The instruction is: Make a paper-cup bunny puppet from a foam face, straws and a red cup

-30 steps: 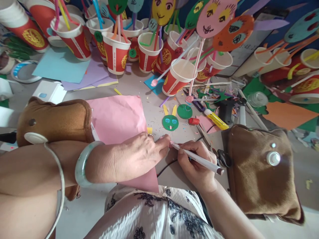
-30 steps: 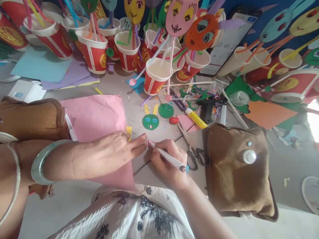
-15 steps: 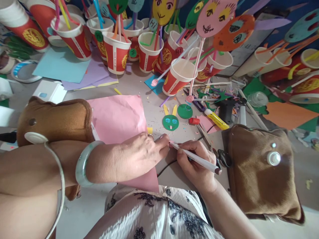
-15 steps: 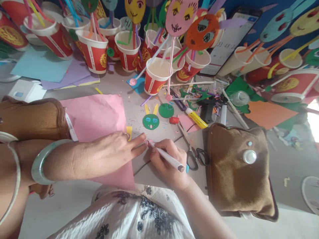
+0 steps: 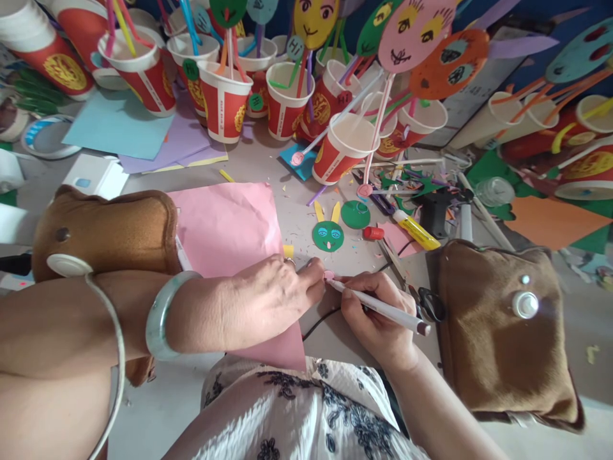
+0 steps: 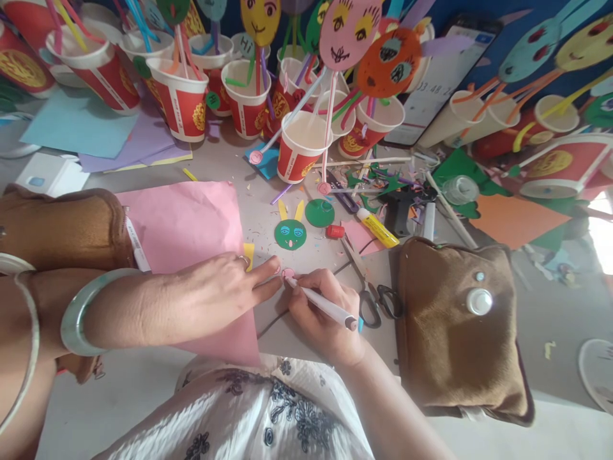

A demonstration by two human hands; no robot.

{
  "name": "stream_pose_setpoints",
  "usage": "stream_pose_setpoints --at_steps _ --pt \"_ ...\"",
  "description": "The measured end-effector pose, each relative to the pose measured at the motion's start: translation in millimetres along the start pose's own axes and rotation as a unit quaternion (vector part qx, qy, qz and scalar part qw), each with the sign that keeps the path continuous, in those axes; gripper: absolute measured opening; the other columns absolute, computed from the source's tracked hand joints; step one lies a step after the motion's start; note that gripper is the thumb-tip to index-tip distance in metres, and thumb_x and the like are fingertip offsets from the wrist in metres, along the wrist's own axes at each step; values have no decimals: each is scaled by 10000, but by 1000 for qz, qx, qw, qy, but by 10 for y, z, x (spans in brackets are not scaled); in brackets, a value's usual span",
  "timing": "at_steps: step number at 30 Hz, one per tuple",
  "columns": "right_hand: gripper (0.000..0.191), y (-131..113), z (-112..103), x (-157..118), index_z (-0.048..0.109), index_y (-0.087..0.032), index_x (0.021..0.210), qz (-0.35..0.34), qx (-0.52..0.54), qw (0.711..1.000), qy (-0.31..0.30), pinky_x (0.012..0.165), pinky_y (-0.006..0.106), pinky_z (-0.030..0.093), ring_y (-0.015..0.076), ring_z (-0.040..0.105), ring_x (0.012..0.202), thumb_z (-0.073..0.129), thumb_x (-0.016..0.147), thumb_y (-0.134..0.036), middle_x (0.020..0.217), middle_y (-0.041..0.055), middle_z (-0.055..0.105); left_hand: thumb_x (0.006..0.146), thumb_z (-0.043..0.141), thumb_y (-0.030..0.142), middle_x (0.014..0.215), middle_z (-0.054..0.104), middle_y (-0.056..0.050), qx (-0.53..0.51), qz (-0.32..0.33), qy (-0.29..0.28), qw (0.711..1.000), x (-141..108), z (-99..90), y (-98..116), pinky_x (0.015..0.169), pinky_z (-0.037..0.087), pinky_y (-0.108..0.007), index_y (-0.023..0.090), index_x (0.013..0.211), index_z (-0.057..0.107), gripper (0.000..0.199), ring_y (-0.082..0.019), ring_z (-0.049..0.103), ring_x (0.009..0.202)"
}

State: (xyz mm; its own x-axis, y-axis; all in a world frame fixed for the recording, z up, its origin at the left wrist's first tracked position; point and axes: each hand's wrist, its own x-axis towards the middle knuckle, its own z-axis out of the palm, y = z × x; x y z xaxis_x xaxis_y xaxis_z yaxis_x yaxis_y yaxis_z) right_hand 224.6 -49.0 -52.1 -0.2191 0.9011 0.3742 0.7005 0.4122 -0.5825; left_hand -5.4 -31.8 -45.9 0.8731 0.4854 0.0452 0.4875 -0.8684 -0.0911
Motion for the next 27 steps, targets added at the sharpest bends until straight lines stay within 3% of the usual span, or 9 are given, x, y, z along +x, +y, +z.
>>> stream_pose_setpoints --at_steps 14,27 --pt "95 -24 -19 5 553 -216 818 10 10 1000 26 512 208 502 129 677 570 624 839 -156 717 -1 725 930 473 205 1498 437 -170 -14 -3 -9 1000 10 -31 -7 858 442 -398 167 1459 386 537 -194 628 926" --pt "86 -27 -27 5 558 -221 806 19 -5 1000 11 469 217 473 122 638 504 623 845 -180 669 -12 714 924 486 208 1529 412 -166 -12 -7 -8 1000 -10 -28 -1 903 442 -415 183 1451 400 534 -201 630 952"
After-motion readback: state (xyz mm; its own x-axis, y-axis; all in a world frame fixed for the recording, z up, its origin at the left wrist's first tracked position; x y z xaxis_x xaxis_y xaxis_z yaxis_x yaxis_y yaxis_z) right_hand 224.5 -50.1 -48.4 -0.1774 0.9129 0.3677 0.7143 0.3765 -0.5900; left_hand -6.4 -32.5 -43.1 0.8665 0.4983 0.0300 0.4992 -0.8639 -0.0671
